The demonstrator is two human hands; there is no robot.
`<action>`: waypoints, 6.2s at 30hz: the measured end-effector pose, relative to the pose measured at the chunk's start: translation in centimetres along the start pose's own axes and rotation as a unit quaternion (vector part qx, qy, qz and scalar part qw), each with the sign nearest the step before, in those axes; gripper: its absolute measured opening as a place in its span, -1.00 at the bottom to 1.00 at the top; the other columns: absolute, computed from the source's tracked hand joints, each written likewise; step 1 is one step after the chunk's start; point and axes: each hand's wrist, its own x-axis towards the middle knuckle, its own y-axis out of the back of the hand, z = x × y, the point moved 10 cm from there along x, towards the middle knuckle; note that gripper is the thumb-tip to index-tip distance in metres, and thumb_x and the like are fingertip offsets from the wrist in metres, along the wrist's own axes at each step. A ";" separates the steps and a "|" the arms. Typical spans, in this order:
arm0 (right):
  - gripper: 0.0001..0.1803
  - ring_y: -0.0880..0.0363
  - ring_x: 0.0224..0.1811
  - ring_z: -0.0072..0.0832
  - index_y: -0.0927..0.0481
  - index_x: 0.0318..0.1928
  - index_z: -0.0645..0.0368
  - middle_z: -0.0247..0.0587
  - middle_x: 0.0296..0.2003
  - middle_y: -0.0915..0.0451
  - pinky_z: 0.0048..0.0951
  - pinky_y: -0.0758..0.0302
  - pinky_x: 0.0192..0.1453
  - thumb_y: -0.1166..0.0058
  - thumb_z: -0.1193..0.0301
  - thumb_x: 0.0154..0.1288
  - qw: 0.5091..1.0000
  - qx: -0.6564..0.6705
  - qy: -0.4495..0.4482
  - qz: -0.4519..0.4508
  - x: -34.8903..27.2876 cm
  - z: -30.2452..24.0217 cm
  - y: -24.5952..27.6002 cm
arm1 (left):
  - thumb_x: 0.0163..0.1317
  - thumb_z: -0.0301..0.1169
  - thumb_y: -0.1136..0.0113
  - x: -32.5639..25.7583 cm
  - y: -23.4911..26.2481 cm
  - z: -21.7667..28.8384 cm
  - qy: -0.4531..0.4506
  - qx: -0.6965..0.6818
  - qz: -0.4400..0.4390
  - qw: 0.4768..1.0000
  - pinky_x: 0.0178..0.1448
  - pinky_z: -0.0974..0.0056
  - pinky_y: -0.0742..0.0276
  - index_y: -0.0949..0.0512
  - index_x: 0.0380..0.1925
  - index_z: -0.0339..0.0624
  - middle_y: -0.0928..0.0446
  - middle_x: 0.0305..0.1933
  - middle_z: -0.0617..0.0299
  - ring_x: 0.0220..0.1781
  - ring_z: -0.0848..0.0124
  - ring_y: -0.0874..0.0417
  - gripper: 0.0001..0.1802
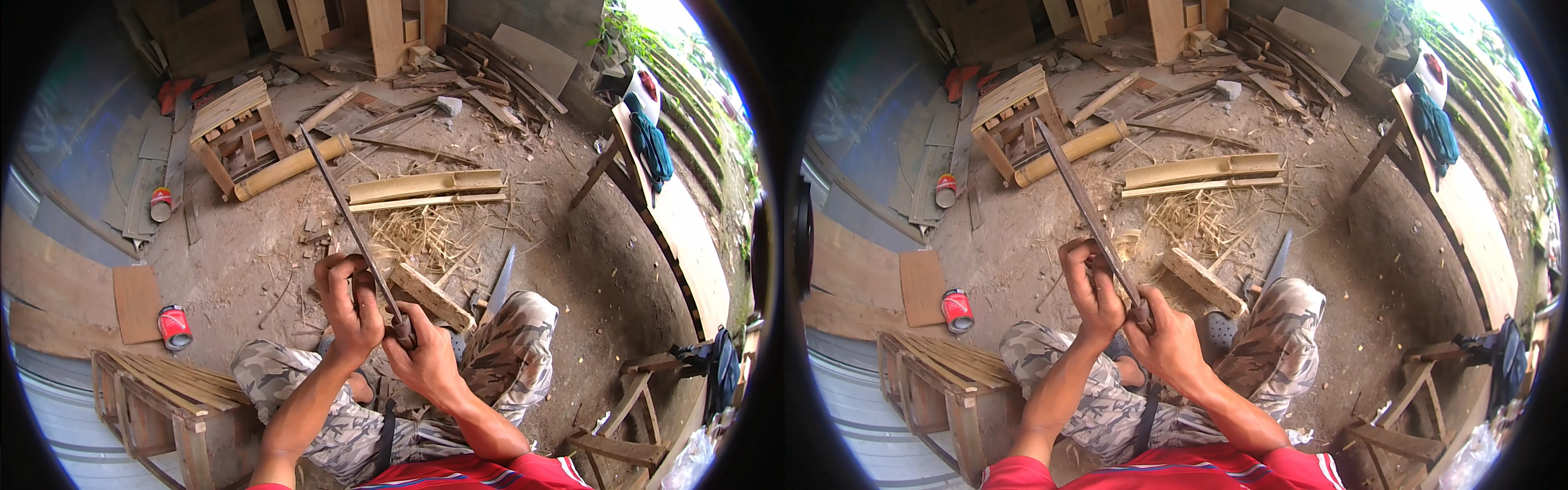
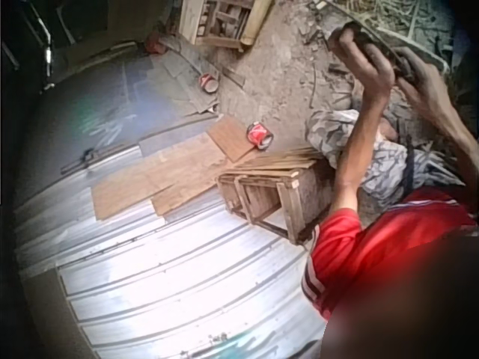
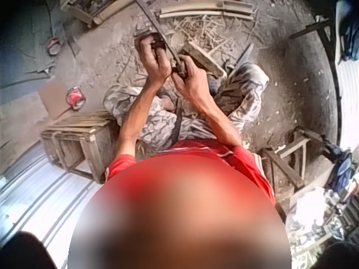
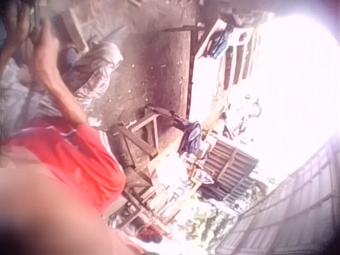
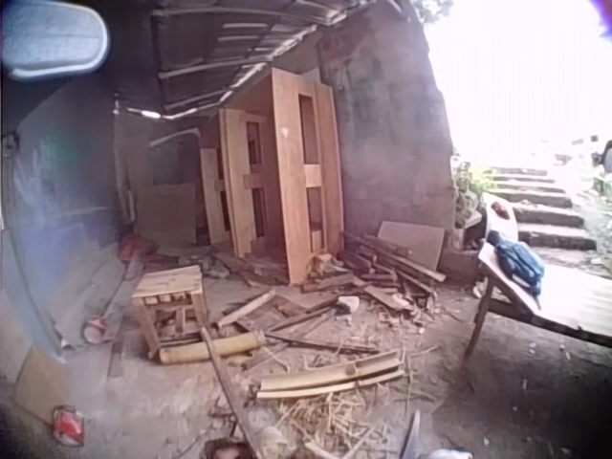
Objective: The person sits on the floor and uses a chisel and a wooden mallet to split a bamboo segment into thin strips. They repeatedly position the chisel, strike it with the mallet, and separate the resulting pieces.
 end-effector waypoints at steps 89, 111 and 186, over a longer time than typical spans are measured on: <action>-0.79 -0.60 -0.39 -0.06 -0.54 -0.34 0.28 0.11 -0.49 -0.58 -0.12 -0.50 -0.19 -0.10 0.36 0.14 0.989 -0.069 -0.079 -0.103 6.0 -2.1 -0.4 | 0.41 0.02 0.24 17.8 -4.7 7.2 -0.328 0.317 -0.288 0.842 0.67 -0.06 0.54 0.15 0.56 0.44 0.39 0.68 0.33 0.68 0.11 0.46 -0.26; -0.79 -0.59 -0.41 -0.16 -0.53 -0.35 0.31 0.10 -0.50 -0.57 -0.16 -0.50 -0.18 -0.09 0.37 0.15 0.983 -0.075 -0.090 -0.140 6.3 -3.4 -1.2 | 0.40 0.09 0.20 16.6 -7.4 7.5 -0.347 0.268 -0.320 0.840 0.67 -0.11 0.49 0.01 0.56 0.42 0.26 0.68 0.34 0.68 0.07 0.40 -0.27; -0.14 -0.62 -0.04 -0.30 -0.32 0.27 0.29 -0.03 -0.03 -0.58 -0.29 -0.58 0.01 -0.38 0.04 0.11 0.971 -0.033 0.212 0.104 13.9 -13.3 14.0 | 0.31 0.06 -0.24 9.2 6.6 -6.7 0.245 0.123 -0.159 0.949 -0.15 0.04 -0.56 -0.60 -0.18 -0.32 -0.65 -0.38 -0.14 -0.25 -0.02 -0.72 -0.44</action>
